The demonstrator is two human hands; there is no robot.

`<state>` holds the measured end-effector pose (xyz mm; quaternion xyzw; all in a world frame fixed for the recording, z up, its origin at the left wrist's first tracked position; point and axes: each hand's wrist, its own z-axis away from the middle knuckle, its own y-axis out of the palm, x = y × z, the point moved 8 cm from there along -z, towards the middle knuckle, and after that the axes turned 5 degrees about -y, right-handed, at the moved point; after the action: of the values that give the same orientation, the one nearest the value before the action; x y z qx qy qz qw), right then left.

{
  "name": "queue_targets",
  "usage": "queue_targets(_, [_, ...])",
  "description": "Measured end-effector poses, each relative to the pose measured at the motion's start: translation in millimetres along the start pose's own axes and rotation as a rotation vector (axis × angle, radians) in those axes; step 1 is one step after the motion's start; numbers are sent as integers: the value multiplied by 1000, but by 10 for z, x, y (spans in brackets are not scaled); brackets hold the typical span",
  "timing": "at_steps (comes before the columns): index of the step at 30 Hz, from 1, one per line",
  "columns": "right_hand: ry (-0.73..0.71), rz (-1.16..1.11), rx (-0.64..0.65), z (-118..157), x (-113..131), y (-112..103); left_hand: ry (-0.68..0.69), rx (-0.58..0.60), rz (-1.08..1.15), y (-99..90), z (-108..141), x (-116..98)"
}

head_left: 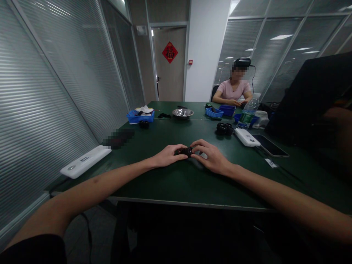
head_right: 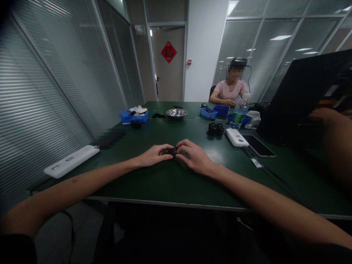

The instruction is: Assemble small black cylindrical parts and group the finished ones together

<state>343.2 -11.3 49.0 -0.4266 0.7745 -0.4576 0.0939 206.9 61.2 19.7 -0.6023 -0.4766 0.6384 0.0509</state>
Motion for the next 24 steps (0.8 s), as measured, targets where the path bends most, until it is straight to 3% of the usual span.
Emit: queue_targets(24, [14, -50, 12, -21, 27, -19, 8, 17, 0, 2, 20, -56])
